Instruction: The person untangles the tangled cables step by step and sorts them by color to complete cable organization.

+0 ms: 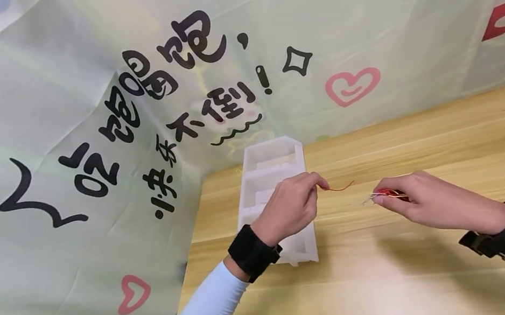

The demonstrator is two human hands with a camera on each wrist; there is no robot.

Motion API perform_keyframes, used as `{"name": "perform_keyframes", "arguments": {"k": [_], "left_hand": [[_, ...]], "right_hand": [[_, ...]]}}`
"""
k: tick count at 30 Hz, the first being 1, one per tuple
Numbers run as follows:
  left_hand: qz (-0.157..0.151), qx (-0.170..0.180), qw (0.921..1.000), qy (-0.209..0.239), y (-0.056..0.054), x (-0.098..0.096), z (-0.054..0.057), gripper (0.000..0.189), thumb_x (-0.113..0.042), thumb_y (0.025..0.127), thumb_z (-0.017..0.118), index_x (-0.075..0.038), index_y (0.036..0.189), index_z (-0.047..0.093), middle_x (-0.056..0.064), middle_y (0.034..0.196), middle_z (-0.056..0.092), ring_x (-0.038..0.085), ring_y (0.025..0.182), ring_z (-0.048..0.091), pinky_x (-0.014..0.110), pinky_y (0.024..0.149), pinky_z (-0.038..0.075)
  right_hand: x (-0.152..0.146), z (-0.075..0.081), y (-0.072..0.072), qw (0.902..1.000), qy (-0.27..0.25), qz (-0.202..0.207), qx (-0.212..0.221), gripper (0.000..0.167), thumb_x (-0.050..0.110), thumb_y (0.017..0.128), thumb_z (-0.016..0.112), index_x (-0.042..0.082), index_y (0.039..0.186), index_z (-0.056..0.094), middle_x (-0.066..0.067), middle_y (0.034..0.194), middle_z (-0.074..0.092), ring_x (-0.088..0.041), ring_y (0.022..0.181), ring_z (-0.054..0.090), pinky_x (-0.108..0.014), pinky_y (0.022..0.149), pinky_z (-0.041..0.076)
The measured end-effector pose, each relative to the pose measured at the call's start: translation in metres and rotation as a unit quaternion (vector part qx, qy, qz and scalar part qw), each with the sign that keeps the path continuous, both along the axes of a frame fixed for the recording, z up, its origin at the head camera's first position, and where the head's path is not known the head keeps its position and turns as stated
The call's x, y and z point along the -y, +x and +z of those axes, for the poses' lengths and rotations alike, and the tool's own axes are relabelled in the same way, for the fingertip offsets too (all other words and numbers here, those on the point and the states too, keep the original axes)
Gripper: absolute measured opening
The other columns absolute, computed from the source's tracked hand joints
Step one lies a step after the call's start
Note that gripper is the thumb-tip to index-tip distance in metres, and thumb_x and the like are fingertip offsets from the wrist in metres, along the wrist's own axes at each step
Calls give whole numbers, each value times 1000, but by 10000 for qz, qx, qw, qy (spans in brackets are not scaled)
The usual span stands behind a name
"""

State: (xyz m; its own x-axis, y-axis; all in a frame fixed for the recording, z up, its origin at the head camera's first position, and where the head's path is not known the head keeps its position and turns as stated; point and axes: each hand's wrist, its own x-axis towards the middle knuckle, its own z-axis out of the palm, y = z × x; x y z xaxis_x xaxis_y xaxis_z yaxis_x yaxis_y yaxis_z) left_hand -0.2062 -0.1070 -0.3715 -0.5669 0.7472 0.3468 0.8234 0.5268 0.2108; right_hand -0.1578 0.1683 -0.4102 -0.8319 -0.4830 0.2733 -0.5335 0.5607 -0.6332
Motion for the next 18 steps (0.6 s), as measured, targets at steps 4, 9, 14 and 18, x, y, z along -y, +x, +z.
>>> {"name": "perform_keyframes", "arguments": {"k": [4,9,14,18], "left_hand": [[6,163,9996,-229,-6,13,-2,31,3,99,43,-10,107,69,-2,98,68,6,74,54,18,67,42],[21,131,9989,-460,-13,30,-5,30,3,97,48,-13,109,70,-5,89,62,5,74,52,19,68,42],[154,156,9965,-806,-17,47,-11,26,0,99,52,-15,103,73,-7,89,63,5,73,53,19,68,43],[449,509,9896,-1267,-18,62,-17,26,0,97,54,-16,98,75,-6,89,66,7,72,54,22,65,44]], "right_hand": [[-3,1,1,10000,-48,-28,-35,6,23,101,65,22,101,70,15,75,56,-2,60,47,-25,58,42],[-3,0,1,10000,-67,8,-8,7,24,101,64,20,102,70,15,72,55,-2,57,44,-25,56,41],[-2,-2,2,9999,-88,67,-33,8,24,102,64,19,104,70,16,70,53,-1,57,42,-25,55,40],[-1,-2,1,9998,-131,84,-119,7,23,101,65,21,104,71,16,77,58,-1,60,47,-25,57,43]]}}
